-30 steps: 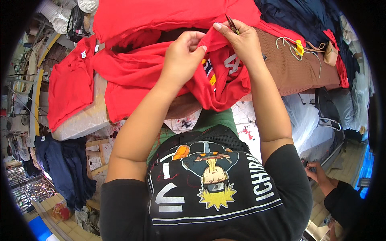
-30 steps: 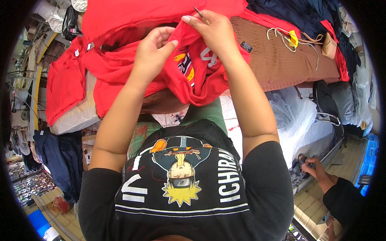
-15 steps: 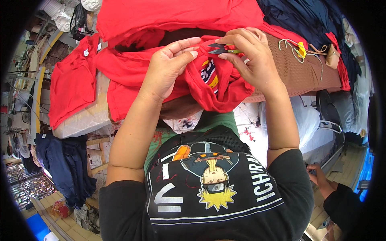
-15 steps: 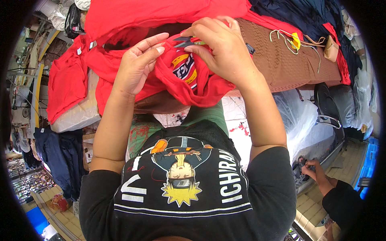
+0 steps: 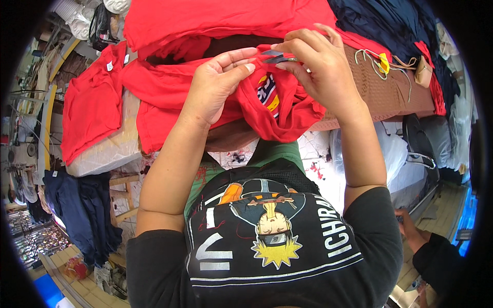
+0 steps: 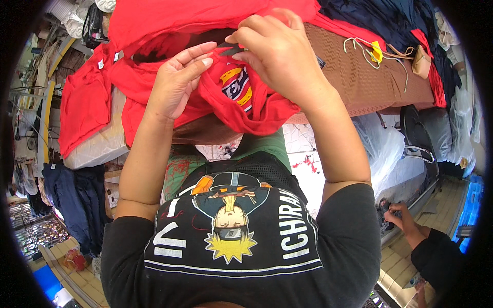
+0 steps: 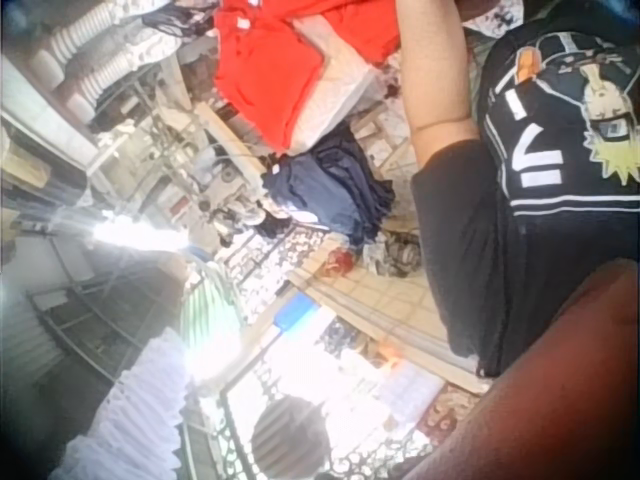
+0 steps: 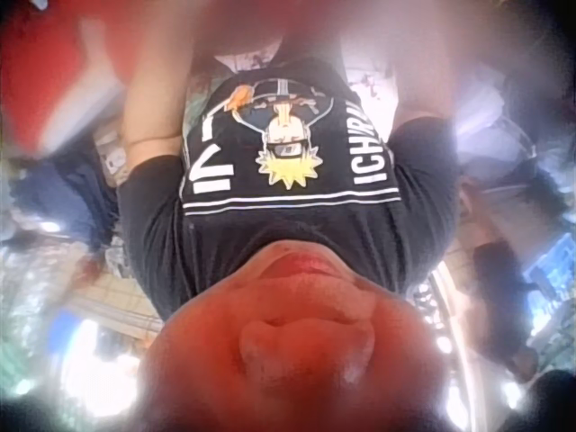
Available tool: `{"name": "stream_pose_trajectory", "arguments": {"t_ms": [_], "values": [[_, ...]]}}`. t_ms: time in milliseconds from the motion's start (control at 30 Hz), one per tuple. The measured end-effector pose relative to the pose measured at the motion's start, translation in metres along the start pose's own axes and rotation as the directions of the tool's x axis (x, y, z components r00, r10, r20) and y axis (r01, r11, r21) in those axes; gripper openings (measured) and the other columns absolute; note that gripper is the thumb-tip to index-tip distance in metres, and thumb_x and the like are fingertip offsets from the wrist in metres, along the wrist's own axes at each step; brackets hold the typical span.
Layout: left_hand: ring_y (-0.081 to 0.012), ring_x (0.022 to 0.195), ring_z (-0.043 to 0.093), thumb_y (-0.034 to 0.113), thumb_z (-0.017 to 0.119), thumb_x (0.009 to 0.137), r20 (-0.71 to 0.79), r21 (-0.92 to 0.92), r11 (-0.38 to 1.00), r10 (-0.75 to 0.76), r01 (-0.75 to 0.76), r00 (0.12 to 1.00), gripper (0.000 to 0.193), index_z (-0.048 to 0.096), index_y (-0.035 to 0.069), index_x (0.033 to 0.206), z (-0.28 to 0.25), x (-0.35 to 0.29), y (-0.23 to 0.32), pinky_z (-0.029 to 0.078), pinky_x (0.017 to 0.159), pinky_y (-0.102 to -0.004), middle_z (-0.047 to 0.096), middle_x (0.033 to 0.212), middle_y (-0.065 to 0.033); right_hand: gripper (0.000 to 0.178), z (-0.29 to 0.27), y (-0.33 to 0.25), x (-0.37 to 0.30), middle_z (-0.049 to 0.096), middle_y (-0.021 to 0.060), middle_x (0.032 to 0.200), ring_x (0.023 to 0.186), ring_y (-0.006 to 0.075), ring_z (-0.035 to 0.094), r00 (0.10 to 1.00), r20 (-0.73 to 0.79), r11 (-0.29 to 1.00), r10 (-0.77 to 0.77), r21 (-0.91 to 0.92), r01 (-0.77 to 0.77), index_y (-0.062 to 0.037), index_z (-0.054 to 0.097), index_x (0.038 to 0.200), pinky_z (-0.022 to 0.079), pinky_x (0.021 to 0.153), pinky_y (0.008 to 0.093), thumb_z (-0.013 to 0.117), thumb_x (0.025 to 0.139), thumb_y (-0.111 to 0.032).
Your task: The person trims excess threads from several red t-shirts using small shears. The person picks up shirts from a stack, cuts loose threads from the neckline and tags, and sets the trimmed shirts into another stack on the table.
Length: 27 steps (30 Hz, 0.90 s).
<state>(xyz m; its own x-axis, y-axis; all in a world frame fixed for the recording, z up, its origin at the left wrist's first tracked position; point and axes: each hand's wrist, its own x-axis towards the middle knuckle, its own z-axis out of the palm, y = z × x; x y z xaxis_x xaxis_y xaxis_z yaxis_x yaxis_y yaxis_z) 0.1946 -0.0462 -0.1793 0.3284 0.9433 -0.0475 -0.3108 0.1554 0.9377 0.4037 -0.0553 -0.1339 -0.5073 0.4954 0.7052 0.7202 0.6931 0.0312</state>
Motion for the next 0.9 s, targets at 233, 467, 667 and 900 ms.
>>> {"name": "stream_pose_trajectory", "arguments": {"t_ms": [233,467,667,900], "values": [[-0.0134,0.100,0.062,0.016,0.070,0.085,-0.142,0.372,0.868,0.404,-0.330,0.904,0.036,0.064,0.003,0.118,-0.036,0.061,0.071,0.045,0.093,-0.0274,0.067,0.110,-0.0073,0.023,-0.016,0.030,-0.004,0.062,0.0016,0.089,0.077,0.0060,0.057,0.894,-0.121,0.861,0.431,0.351,-0.368,-0.0025,0.064,0.104,0.047,0.068,0.0227,0.071,0.082,-0.004],[-0.0133,0.106,0.059,0.013,0.063,0.091,-0.120,0.895,0.365,0.753,-0.258,0.647,0.032,0.060,-0.001,0.120,-0.104,0.027,0.089,0.046,0.090,-0.0264,0.063,0.118,-0.0083,0.027,-0.021,0.091,-0.101,0.066,0.0027,0.089,0.080,0.0103,0.060,0.577,-0.254,0.630,0.777,0.347,-0.695,-0.0057,0.067,0.104,0.048,0.072,0.0259,0.076,0.080,-0.016],[-0.0125,0.098,0.062,0.011,0.060,0.093,-0.113,0.630,0.737,0.399,-0.245,0.910,0.026,0.062,-0.002,0.115,-0.057,-0.015,0.020,0.048,0.089,-0.0260,0.067,0.107,-0.0085,0.029,0.002,0.092,-0.154,0.064,-0.0001,0.086,0.081,0.0088,0.056,0.399,-0.110,0.401,0.910,0.473,-0.784,-0.0031,0.067,0.101,0.046,0.075,0.0234,0.077,0.079,-0.019],[-0.0317,0.099,0.066,0.041,0.073,0.079,0.145,0.980,0.091,0.274,-0.176,0.951,0.056,0.063,-0.005,0.111,-0.015,0.003,-0.076,0.048,0.087,-0.0351,0.068,0.100,-0.0210,0.044,0.045,0.058,-0.130,0.063,0.0161,0.102,0.097,0.0319,0.062,0.614,0.093,0.589,0.784,0.203,-0.782,-0.0110,0.066,0.111,0.050,0.083,0.0391,0.076,0.071,-0.026]]}}
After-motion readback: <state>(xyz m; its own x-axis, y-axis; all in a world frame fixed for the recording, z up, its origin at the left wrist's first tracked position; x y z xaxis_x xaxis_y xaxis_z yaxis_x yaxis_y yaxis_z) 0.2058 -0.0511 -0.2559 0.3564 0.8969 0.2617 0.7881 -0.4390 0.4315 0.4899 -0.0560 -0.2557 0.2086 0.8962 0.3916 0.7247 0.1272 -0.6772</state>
